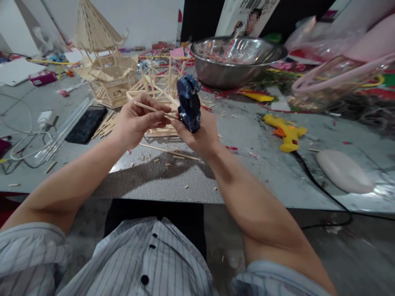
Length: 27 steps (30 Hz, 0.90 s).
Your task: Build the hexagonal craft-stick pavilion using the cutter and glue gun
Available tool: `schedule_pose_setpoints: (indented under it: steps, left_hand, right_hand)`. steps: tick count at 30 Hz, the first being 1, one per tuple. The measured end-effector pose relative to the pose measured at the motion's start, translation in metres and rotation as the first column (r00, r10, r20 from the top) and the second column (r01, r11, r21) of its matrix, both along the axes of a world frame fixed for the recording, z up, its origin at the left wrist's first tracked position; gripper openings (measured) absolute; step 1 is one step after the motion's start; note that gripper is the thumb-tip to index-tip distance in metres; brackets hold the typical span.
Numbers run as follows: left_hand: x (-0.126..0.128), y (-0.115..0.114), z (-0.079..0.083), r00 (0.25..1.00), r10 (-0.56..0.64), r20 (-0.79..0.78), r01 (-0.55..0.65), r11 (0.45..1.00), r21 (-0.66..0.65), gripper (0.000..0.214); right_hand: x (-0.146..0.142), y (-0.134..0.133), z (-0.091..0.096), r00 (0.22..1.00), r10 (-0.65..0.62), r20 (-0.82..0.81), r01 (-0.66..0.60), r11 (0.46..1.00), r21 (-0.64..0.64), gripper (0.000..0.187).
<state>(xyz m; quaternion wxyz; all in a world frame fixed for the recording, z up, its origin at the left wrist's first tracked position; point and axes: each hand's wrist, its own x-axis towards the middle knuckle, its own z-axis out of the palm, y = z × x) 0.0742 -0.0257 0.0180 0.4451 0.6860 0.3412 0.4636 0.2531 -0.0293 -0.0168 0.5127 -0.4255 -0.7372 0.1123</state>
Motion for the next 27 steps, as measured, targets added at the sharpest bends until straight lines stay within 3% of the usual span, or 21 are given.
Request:
schedule_pose_setpoints:
  steps: [5,11,15,19,21,27]
  left_hand:
    - [0.001,0.000,-0.007,1.000,0.017,0.008,-0.017,1.000,0.010,0.015]
    - [-0.023,0.015,0.003,0.967,0.001,-0.254,0.026,0.994,0.104,0.010]
    - [-0.034,0.016,0.014,0.871,0.029,-0.491,0.108,0.963,0.249,0.008]
    - [-0.029,0.006,0.019,0.704,0.180,-0.687,0.114,0.926,0.359,0.017]
    - [-0.027,0.003,0.020,0.670,0.234,-0.704,0.083,0.919,0.384,0.022]
    - [-0.029,0.010,0.016,0.717,0.335,-0.612,-0.043,0.897,0.441,0.028]
  right_hand:
    - [-0.005,-0.003,0.005,0.998,0.037,-0.042,-0.039,0.999,-0.031,0.031]
    - [-0.002,-0.003,0.008,0.995,0.082,-0.052,-0.088,0.989,-0.118,0.035]
    - [0.002,0.000,0.005,0.993,0.115,0.021,-0.112,0.987,-0.118,0.031]
    - [0.004,0.004,0.000,0.994,0.097,0.053,-0.094,0.994,-0.060,0.028]
    - [0.006,0.007,-0.002,0.995,0.084,0.052,-0.084,0.996,-0.011,0.027]
    - [0.017,0.023,-0.005,0.977,-0.114,0.182,0.098,0.991,0.092,0.037]
